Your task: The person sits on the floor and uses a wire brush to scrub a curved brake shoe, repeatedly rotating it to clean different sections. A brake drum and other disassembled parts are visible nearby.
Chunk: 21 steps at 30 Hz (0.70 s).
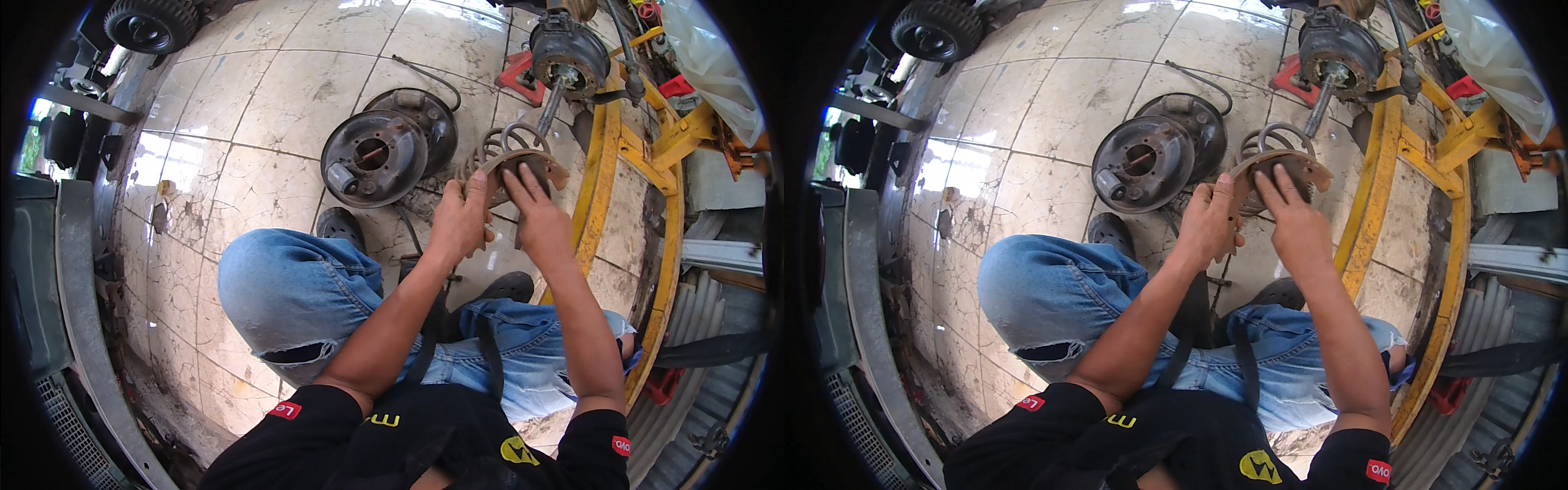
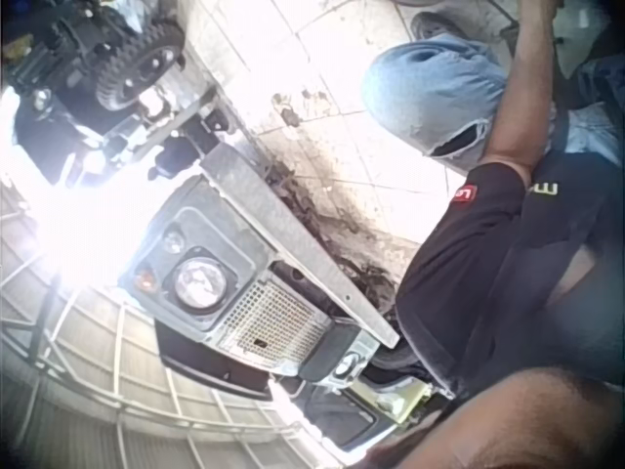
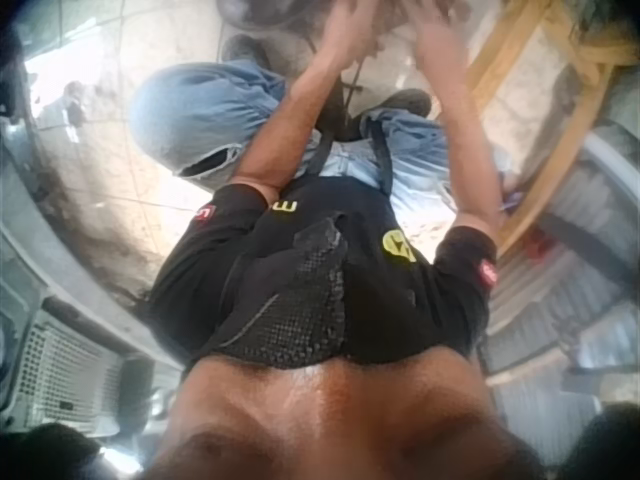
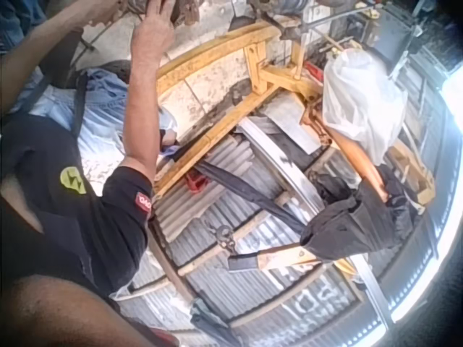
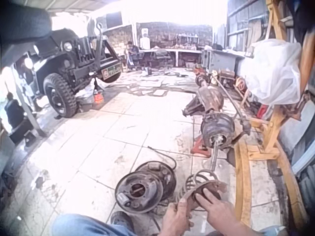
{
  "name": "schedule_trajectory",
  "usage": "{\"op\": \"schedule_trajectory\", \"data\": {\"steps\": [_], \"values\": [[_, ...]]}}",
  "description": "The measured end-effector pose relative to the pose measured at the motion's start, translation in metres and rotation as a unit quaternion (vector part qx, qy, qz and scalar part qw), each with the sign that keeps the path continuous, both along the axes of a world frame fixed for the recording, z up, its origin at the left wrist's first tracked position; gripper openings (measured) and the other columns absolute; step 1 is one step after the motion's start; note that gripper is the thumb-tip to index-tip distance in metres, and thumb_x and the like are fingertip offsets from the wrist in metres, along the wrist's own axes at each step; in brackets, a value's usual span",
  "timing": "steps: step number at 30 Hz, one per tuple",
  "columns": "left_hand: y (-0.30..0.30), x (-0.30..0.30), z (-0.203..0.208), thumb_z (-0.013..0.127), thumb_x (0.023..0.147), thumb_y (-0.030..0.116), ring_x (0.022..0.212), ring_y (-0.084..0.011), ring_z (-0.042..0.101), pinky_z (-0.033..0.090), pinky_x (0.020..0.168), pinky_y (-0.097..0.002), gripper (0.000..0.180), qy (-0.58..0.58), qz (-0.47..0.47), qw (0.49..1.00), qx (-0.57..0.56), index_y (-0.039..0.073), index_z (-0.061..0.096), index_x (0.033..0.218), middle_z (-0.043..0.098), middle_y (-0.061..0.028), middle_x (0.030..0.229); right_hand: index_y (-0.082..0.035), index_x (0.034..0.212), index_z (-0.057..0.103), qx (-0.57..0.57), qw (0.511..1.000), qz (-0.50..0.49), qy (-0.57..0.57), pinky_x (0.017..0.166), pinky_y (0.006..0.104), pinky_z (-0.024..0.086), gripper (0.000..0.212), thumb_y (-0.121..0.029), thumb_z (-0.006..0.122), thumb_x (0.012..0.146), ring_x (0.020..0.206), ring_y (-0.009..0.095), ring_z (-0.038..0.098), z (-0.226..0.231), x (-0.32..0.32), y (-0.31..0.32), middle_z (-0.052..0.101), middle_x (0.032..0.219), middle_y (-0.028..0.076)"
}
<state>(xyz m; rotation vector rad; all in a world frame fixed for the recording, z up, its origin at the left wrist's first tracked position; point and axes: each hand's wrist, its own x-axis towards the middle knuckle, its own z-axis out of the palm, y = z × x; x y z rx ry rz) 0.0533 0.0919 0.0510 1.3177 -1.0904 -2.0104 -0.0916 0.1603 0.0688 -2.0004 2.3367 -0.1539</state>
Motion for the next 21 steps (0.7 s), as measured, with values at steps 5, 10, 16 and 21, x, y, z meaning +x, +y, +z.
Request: {"op": "schedule_trajectory", "data": {"steps": [5, 10, 16, 21], "values": [[-0.001, -0.001, -0.002, 0.044, 0.102, 0.053, 0.047, -0.0135, 0.055, 0.045, 0.039, -0.0269, 0.055, -0.005, 0.004, 1.0, -0.01, -0.001, 0.047, 0.108, 0.056, -0.0076, 0.071, -0.027, 0.143, 0.05, -0.032, 0.999, 0.008, -0.021, 0.075, 0.0436, 0.058, 0.071, 0.003, 0.054, 0.078, 0.088, 0.032, 0.07, -0.003, 0.0, 0.0, 0.051, 0.146, 0.006], [0.0, 0.0, -0.002, 0.044, 0.102, 0.053, 0.048, -0.0134, 0.056, 0.045, 0.04, -0.0269, 0.055, -0.002, 0.005, 1.0, -0.007, -0.002, 0.047, 0.107, 0.056, -0.0081, 0.072, -0.027, 0.141, 0.053, -0.04, 0.998, -0.005, -0.038, 0.075, 0.0429, 0.058, 0.069, 0.002, 0.054, 0.078, 0.089, 0.033, 0.07, -0.003, -0.009, -0.003, 0.051, 0.146, 0.006], [0.0, 0.0, -0.001, 0.044, 0.102, 0.053, 0.047, -0.0134, 0.055, 0.045, 0.04, -0.0269, 0.054, -0.007, 0.001, 1.0, -0.01, -0.001, 0.047, 0.106, 0.057, -0.0081, 0.072, -0.028, 0.14, 0.054, -0.04, 0.999, 0.0, -0.032, 0.073, 0.0437, 0.058, 0.071, 0.004, 0.053, 0.077, 0.09, 0.033, 0.07, -0.003, -0.004, -0.001, 0.053, 0.144, 0.006], [0.0, 0.001, 0.0, 0.044, 0.102, 0.052, 0.047, -0.0136, 0.055, 0.045, 0.041, -0.027, 0.054, -0.013, 0.0, 1.0, -0.012, -0.001, 0.047, 0.106, 0.056, -0.0078, 0.072, -0.028, 0.14, 0.054, -0.044, 0.998, 0.013, -0.033, 0.073, 0.0434, 0.058, 0.071, 0.004, 0.054, 0.076, 0.09, 0.034, 0.07, -0.004, 0.002, 0.002, 0.052, 0.145, 0.007]]}}
